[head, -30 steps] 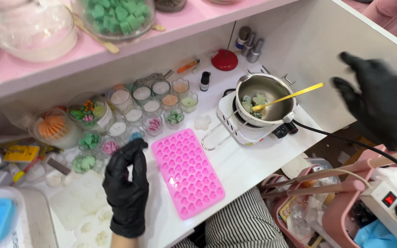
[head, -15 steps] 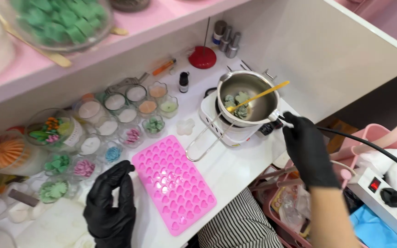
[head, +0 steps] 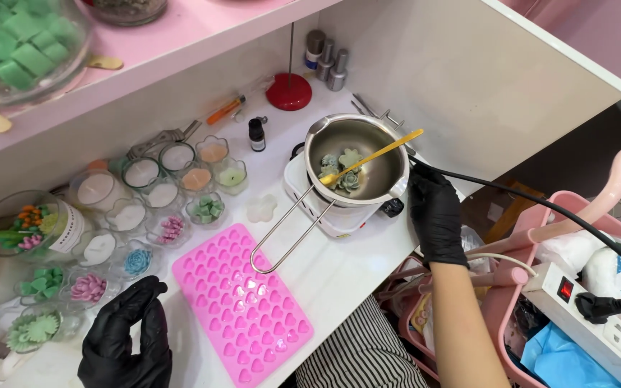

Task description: Melting wax and preparing candle molds in a studio.

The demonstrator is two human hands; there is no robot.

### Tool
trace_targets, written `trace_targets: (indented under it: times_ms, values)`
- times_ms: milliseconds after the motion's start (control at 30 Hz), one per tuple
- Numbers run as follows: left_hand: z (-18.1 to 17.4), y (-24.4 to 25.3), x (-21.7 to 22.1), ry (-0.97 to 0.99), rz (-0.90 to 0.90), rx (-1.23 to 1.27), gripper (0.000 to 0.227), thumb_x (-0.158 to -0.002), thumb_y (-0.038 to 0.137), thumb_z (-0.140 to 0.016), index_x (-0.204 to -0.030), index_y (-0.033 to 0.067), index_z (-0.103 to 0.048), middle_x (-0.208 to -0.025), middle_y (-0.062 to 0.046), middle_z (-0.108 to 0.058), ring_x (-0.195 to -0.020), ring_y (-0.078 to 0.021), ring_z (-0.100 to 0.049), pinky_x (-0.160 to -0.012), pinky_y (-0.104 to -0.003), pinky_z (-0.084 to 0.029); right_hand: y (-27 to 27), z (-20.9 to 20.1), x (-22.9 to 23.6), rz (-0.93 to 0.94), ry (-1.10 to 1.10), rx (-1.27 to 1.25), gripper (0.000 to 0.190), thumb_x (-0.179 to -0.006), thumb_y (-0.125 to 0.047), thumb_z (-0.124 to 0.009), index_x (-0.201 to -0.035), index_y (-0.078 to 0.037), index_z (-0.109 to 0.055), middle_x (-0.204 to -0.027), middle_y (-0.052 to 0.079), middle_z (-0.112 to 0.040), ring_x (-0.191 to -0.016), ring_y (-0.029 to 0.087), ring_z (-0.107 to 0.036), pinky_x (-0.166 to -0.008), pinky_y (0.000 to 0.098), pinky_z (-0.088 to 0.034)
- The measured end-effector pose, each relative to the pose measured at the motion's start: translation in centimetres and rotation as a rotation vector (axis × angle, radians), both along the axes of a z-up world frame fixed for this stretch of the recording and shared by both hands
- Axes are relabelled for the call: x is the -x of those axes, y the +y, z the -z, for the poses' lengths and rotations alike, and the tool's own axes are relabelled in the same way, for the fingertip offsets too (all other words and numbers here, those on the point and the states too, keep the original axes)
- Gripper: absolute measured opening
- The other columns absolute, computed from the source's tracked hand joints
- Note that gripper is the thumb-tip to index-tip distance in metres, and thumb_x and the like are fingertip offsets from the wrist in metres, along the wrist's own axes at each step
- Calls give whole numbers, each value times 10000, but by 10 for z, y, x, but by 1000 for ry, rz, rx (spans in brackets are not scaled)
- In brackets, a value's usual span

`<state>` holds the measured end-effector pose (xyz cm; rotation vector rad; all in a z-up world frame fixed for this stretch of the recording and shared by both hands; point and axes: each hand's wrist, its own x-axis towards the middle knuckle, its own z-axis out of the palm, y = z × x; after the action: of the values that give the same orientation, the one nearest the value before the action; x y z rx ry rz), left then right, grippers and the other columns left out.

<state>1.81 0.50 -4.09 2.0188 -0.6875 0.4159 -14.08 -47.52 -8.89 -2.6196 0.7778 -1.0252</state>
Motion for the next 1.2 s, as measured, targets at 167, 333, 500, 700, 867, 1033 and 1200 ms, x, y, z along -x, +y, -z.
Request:
trace_targets:
  times_ms: [167, 333, 500, 700, 867, 1033, 1200]
  values:
    - [7, 0, -2, -5, -10, -2, 291, -915, -77, -662, -1186, 29, -681, -1192, -133, -728, -1140, -236, -724, -1009, -317, -555, -6, 8, -1, 26, -87, 26, 301, -925, -66, -685, -1224, -67, -723, -1263, 196, -684, -1141, 369, -659, -995, 421, -535]
    - [11, 0, -3, -38, 4, -24, 297, -907, -74, -668, -1184, 32, -675, -1189, -140, -729, -1147, -245, -723, -1033, -335, -545, 9, -7, 0, 95, -48, -121, 434, -798, -89, -825, -1211, -45, -703, -1129, 160, -675, -995, 315, -667, -905, 390, -542]
    - [10, -1, -2, -25, 1, -17, 310, -899, -68, -672, -1191, 36, -677, -1181, -139, -732, -1126, -244, -728, -1013, -331, -548, 18, 7, 7, -44, -514, -456, 406, -894, -108, -786, -1262, -19, -638, -1225, 75, -678, -1099, 154, -650, -982, 299, -518]
    - [-11, -4, 8, -34, -39, -60, 285, -892, -47, -698, -1158, 54, -700, -1144, -107, -748, -1098, -235, -736, -970, -316, -553, -18, 45, 15, 145, -635, -575, 171, -976, -123, -787, -1087, -6, -729, -974, 12, -736, -857, 72, -626, -793, 255, -501]
    - [-1, 2, 5, -68, -25, -56, 259, -916, -40, -705, -1154, 63, -705, -1148, -103, -750, -1078, -224, -738, -955, -307, -557, 12, 31, 20, 242, -651, -665, 133, -999, -124, -790, -1028, 4, -767, -865, 4, -729, -754, 76, -584, -696, 267, -454]
    - [-4, 2, 6, -256, 61, -167, 219, -937, -12, -683, -1144, 57, -702, -1121, -152, -738, -1051, -257, -729, -970, -328, -558, 114, -52, 60, 161, -246, -35, 209, -996, -52, -692, -1195, -42, -756, -1092, 134, -710, -1048, 302, -653, -959, 374, -493]
    - [55, -19, 25, -377, 313, -291, 275, -851, 75, -686, -1124, 88, -713, -1053, -150, -742, -987, -267, -720, -931, -372, -562, 131, -81, 162, -294, 45, -216, 253, -850, -105, -721, -1103, -85, -723, -1051, 102, -737, -994, 278, -715, -858, 356, -554]
